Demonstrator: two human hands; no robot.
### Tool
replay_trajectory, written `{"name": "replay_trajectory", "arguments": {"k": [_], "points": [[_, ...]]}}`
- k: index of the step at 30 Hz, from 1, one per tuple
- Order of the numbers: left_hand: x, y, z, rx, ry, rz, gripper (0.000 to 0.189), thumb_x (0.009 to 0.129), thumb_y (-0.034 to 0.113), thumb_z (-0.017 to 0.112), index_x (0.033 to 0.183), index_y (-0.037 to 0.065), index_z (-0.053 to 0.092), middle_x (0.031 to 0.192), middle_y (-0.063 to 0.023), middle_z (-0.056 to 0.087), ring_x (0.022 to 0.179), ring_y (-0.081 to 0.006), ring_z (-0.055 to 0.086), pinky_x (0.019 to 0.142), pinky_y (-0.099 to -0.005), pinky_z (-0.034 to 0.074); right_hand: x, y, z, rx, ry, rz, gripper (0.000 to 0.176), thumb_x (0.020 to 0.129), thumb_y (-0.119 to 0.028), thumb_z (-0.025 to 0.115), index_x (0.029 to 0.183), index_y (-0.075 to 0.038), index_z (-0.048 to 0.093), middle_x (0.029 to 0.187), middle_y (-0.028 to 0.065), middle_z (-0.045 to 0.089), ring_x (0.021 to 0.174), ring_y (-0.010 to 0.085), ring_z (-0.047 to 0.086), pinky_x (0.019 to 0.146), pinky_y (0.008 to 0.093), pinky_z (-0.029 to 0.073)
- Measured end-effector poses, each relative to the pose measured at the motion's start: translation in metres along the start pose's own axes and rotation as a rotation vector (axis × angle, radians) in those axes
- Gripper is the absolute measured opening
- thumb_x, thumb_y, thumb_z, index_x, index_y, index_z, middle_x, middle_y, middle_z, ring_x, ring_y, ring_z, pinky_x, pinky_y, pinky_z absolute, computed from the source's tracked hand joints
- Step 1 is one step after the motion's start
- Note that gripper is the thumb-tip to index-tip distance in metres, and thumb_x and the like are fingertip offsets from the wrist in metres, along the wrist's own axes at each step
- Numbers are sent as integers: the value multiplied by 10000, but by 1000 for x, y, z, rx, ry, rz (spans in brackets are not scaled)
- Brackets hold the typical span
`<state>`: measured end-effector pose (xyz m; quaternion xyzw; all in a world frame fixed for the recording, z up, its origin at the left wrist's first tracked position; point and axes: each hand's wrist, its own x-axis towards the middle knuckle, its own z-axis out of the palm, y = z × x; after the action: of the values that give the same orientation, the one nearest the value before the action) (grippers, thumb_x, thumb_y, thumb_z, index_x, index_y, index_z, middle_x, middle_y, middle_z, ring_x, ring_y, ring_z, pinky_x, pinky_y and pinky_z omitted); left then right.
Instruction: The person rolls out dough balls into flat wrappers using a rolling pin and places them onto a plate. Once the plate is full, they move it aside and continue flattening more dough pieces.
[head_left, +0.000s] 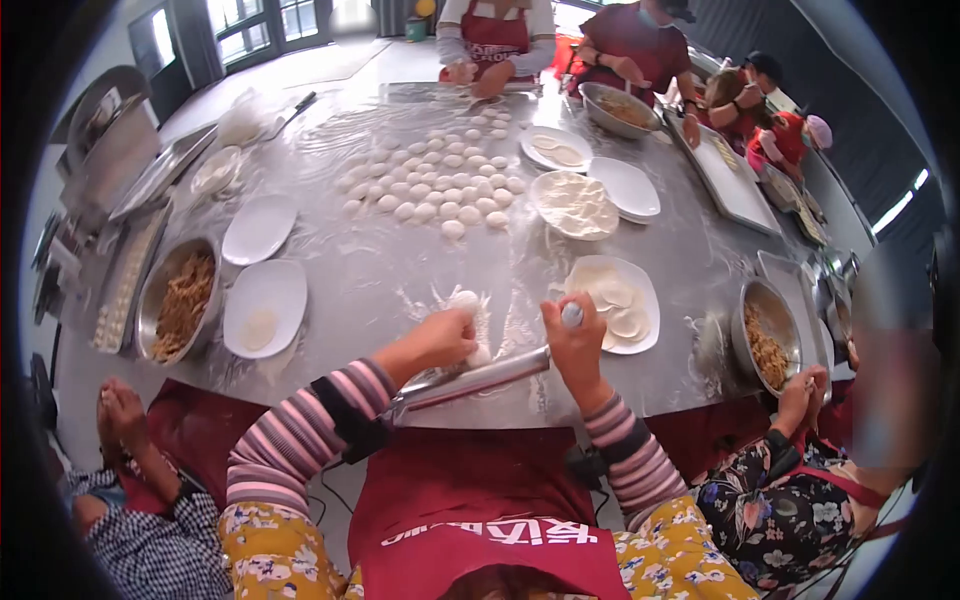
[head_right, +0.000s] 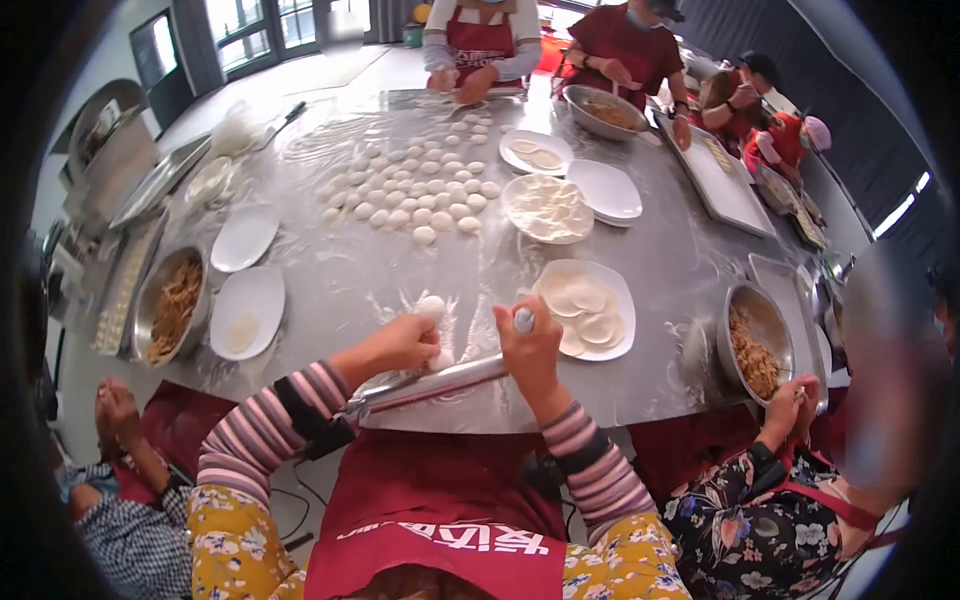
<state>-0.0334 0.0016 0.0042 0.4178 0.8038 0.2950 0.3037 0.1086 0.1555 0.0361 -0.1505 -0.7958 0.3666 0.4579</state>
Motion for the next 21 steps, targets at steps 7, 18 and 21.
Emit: {"name": "replay_trajectory", "arguments": {"k": [7, 18, 21], "points": [[-6, -3, 7, -124, -41, 96, 151, 771, 172, 646, 799, 25, 618, 694, -122, 633, 672, -249, 622, 595, -362, 470, -24, 33, -3, 23, 16, 141, 218, 742, -47, 701, 731, -2, 489, 584, 128, 517, 512, 242, 526, 504, 353, 423], [-4, 3, 1, 46, 25, 89, 102, 695, 100, 642, 773, 37, 622, 737, -164, 625, 734, -310, 617, 652, -391, 468, -42, 33, -15, 126, -24, 364, 195, 742, -46, 699, 765, -8, 509, 594, 148, 500, 516, 294, 513, 509, 366, 403], [-3, 7, 8, 81, -35, 136, 89, 723, 114, 633, 771, 40, 619, 757, -143, 632, 734, -301, 617, 652, -385, 469, -21, 50, 8, -68, 8, 149, 219, 739, -67, 715, 757, -11, 504, 583, 144, 493, 466, 270, 495, 489, 366, 395]]}}
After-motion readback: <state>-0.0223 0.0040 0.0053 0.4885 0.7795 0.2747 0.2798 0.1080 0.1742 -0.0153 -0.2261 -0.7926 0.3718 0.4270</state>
